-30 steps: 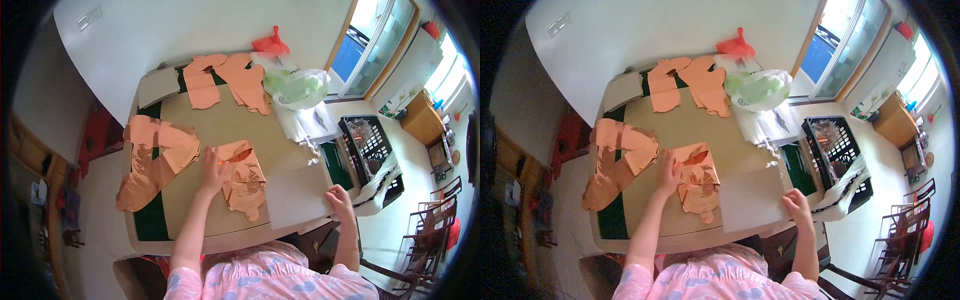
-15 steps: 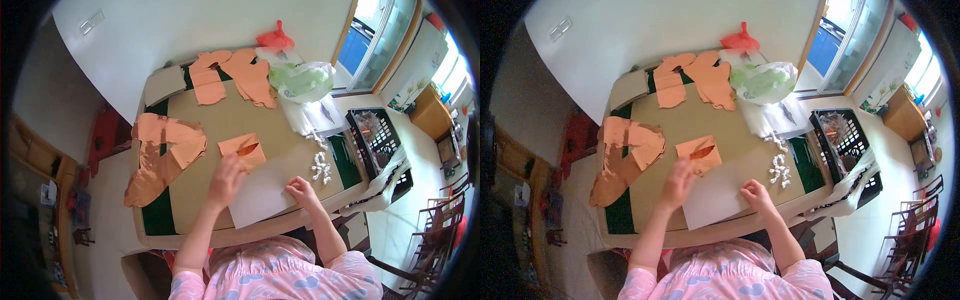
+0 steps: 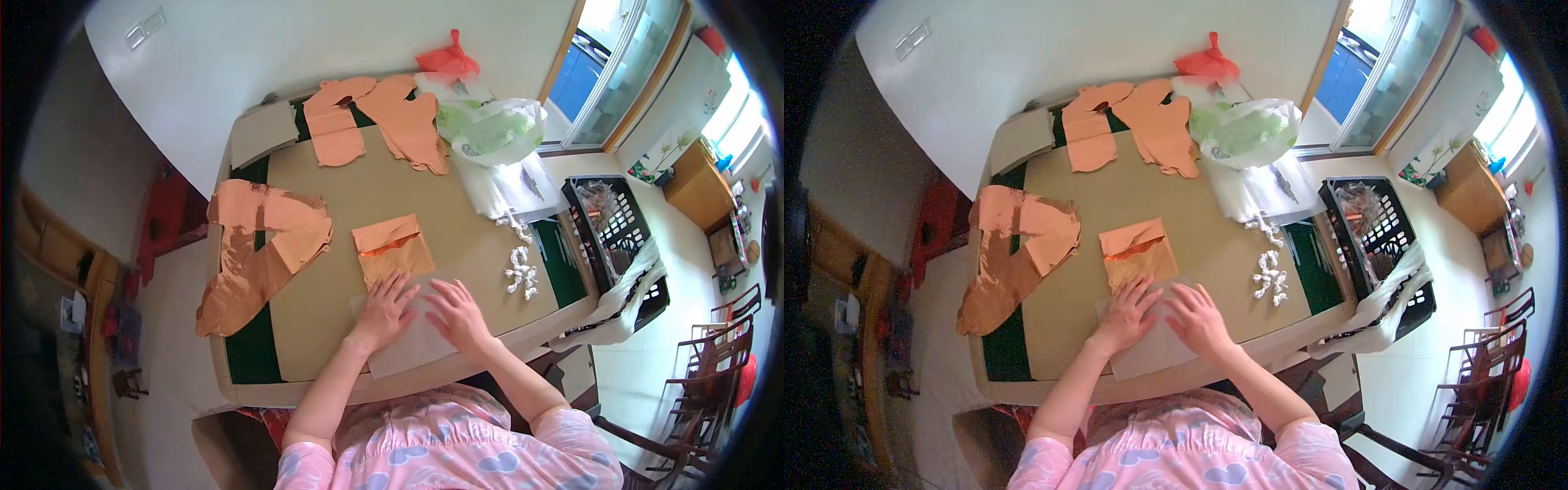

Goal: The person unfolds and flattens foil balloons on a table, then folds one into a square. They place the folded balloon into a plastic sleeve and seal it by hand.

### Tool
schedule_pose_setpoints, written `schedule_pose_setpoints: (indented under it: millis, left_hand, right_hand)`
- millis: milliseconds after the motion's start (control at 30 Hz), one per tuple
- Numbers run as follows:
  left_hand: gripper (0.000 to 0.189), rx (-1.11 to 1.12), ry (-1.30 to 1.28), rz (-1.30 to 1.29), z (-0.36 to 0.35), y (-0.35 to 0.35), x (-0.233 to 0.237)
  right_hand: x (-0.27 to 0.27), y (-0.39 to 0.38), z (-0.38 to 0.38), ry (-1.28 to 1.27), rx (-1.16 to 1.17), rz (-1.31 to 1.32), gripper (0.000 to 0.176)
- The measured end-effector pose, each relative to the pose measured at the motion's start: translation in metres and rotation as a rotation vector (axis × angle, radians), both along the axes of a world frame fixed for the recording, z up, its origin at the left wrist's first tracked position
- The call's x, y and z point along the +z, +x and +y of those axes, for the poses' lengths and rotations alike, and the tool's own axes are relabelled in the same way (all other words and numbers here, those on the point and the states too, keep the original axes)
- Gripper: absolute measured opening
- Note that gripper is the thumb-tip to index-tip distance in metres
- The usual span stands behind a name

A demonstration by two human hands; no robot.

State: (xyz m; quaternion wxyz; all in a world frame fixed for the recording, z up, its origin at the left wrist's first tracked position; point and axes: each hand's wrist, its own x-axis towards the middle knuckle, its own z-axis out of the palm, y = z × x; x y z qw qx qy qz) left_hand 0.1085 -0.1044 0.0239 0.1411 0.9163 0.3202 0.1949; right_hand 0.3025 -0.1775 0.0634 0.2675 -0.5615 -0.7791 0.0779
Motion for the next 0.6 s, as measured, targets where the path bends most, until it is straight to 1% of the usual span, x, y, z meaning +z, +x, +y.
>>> schedule_pose_setpoints:
  millis: [100, 167, 267, 333, 400, 500, 600]
  left_hand:
    - [0.036, 0.009, 0.027, -0.003, 0.003, -0.002, 0.003]
    - [0.03, 0.035, 0.071, -0.055, 0.003, -0.001, 0.004]
    - [0.026, 0.138, -0.223, -0.311, 0.018, -0.006, 0.001]
    - [0.021, 0.276, -0.185, -0.433, 0.052, -0.008, 0.012]
    - [0.02, 0.419, -0.072, -0.322, 0.093, -0.006, 0.032]
    - [0.028, 0.476, 0.03, -0.014, 0.15, -0.006, 0.023]
    - [0.041, 0.439, 0.039, 0.158, 0.178, 0.002, 0.016]
  right_hand:
    - [-0.02, -0.009, 0.007, -0.081, 0.007, 0.013, 0.046]
    - [-0.021, -0.01, 0.007, -0.097, 0.005, -0.016, 0.048]
    - [-0.026, -0.009, 0.007, -0.095, 0.005, -0.063, 0.048]
    - [-0.027, -0.009, 0.006, -0.085, 0.003, -0.078, 0.047]
    - [-0.026, -0.01, 0.006, -0.076, -0.003, -0.076, 0.047]
    - [-0.028, -0.01, 0.006, -0.068, -0.009, -0.084, 0.046]
    - [-0.029, -0.009, 0.005, -0.061, -0.003, -0.065, 0.047]
